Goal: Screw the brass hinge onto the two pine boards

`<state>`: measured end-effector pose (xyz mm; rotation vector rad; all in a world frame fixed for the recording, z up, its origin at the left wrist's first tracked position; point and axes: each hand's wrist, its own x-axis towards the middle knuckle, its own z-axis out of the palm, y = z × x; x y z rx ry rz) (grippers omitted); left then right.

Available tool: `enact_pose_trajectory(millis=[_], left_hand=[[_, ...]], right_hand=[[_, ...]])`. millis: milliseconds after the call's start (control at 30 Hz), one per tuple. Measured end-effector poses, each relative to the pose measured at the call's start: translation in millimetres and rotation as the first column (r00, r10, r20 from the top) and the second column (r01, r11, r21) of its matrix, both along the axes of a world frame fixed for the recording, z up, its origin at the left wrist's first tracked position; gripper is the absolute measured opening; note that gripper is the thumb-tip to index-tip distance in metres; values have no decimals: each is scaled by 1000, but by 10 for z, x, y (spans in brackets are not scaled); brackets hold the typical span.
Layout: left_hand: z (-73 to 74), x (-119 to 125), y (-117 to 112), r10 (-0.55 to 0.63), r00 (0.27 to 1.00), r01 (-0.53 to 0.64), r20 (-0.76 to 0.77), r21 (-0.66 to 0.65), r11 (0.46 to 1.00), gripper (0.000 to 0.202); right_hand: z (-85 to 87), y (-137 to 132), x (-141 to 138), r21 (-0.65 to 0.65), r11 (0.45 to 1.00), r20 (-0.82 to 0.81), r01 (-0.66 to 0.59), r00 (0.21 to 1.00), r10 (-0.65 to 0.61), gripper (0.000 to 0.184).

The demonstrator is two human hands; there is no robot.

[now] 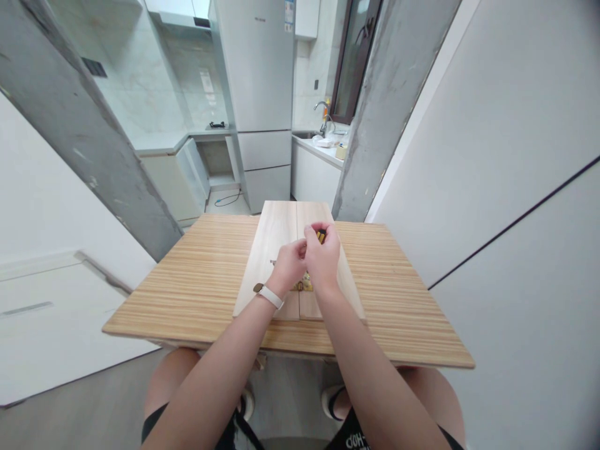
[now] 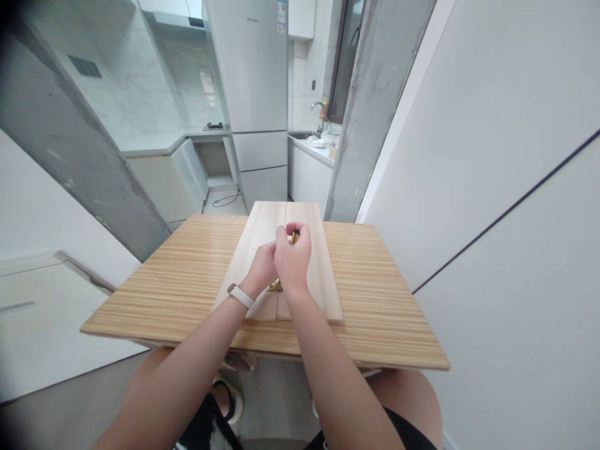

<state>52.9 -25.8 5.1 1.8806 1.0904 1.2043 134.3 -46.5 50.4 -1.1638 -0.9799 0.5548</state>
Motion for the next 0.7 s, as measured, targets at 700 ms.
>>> enact_pose_trajectory(millis=[700], left_hand=[[24, -228, 74, -269, 924, 309, 271, -114, 944, 31]], right_hand=[[71, 480, 379, -15, 637, -171, -770, 630, 758, 57]])
